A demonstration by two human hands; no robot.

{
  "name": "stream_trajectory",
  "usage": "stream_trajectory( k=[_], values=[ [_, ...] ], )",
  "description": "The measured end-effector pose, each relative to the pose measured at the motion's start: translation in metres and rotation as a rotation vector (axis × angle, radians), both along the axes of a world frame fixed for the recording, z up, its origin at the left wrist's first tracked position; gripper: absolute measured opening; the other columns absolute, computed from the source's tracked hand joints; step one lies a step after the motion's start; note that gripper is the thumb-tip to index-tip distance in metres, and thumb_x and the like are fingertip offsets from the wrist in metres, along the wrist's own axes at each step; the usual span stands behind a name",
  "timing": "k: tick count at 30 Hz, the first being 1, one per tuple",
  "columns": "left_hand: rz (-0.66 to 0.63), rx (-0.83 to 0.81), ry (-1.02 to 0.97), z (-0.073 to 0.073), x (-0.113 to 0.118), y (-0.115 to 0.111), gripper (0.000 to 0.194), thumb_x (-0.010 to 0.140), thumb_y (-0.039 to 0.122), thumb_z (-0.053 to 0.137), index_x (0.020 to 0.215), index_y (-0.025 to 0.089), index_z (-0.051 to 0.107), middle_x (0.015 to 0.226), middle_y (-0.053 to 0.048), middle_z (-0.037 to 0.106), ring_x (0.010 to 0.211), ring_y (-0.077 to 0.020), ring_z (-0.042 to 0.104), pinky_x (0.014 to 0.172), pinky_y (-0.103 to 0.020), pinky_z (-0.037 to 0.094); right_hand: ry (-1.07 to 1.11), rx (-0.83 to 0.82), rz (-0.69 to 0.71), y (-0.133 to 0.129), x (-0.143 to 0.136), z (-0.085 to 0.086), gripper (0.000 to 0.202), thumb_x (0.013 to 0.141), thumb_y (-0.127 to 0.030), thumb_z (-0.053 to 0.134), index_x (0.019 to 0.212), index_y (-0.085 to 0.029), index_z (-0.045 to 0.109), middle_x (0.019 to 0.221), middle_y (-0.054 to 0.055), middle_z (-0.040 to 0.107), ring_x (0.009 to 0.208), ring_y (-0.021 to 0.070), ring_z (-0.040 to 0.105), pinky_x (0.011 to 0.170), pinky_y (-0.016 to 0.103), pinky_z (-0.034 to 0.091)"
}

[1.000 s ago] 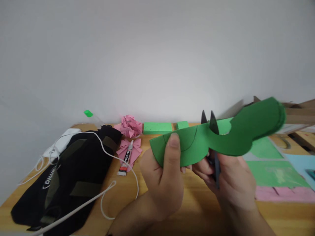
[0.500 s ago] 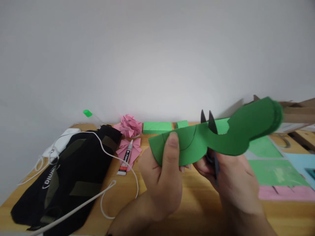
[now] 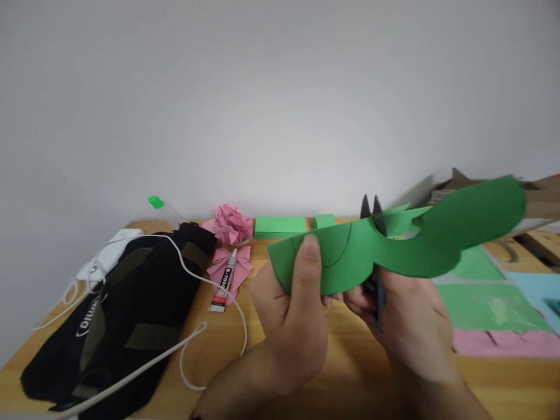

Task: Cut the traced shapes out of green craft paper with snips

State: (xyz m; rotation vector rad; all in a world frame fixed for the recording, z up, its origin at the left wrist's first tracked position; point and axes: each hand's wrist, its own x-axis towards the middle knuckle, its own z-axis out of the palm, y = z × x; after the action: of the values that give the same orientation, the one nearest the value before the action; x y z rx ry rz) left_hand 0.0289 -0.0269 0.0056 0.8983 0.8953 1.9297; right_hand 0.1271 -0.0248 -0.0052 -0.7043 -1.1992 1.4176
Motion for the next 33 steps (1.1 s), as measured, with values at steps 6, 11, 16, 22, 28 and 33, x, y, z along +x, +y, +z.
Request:
stream_trajectory(
  k=[6,11,16,22,28,33],
  values=[
    [-0.002,-0.033,-0.055,-0.001,0.005,-0.003,0.044,0.093,0.036,0.064,0.055,0.017,0.053,0.045,0.005,0.051,0.038,-0.0041,0.048,0.038,-0.012,0.04,0.042,-0.059,0.025,-0.002,-0.005,-0.001,0.049,0.1,-0.053,0.047,0.061,-0.023,0.044,0.054,-0.005,0.034,0.049,0.0121,0.025,0.045,0.03,0.018],
    [-0.007,-0.057,-0.076,-0.001,0.008,-0.006,0.046,0.093,0.04,0.063,0.053,0.018,0.055,0.044,0.005,0.052,0.038,-0.0059,0.049,0.037,-0.015,0.04,0.053,-0.093,0.018,-0.003,-0.006,0.002,0.053,0.09,-0.067,0.056,0.061,-0.025,0.041,0.055,-0.004,0.033,0.05,0.0134,0.028,0.046,0.031,0.02],
    [-0.024,-0.055,-0.085,-0.002,0.009,-0.008,0.047,0.093,0.04,0.063,0.052,0.018,0.053,0.044,0.004,0.052,0.039,-0.0067,0.049,0.037,-0.016,0.039,0.066,-0.099,-0.006,-0.003,-0.009,0.004,0.054,0.089,-0.067,0.056,0.06,-0.026,0.038,0.053,-0.005,0.029,0.048,0.0132,0.024,0.044,0.031,0.019],
    [-0.039,-0.08,-0.083,-0.005,0.009,-0.009,0.049,0.093,0.044,0.062,0.051,0.019,0.053,0.043,0.004,0.05,0.039,-0.0065,0.048,0.037,-0.017,0.037,0.047,-0.105,-0.034,-0.002,-0.012,0.008,0.054,0.086,-0.067,0.059,0.058,-0.026,0.038,0.049,-0.006,0.029,0.044,0.0114,0.022,0.04,0.028,0.019],
    [-0.052,-0.071,-0.102,-0.003,0.009,-0.007,0.049,0.092,0.045,0.063,0.052,0.018,0.054,0.043,0.004,0.052,0.038,-0.0062,0.05,0.037,-0.016,0.039,0.097,-0.09,-0.001,-0.004,-0.011,0.003,0.05,0.09,-0.064,0.057,0.062,-0.026,0.041,0.054,-0.004,0.031,0.049,0.0139,0.027,0.044,0.03,0.02],
    [-0.023,-0.047,-0.131,0.0,0.01,-0.006,0.045,0.089,0.044,0.068,0.054,0.02,0.055,0.041,0.006,0.049,0.039,-0.0076,0.052,0.04,-0.017,0.044,0.091,-0.075,-0.011,-0.004,-0.009,0.009,0.044,0.085,-0.062,0.065,0.065,-0.027,0.048,0.059,-0.003,0.034,0.051,0.0149,0.03,0.043,0.028,0.031]
  ],
)
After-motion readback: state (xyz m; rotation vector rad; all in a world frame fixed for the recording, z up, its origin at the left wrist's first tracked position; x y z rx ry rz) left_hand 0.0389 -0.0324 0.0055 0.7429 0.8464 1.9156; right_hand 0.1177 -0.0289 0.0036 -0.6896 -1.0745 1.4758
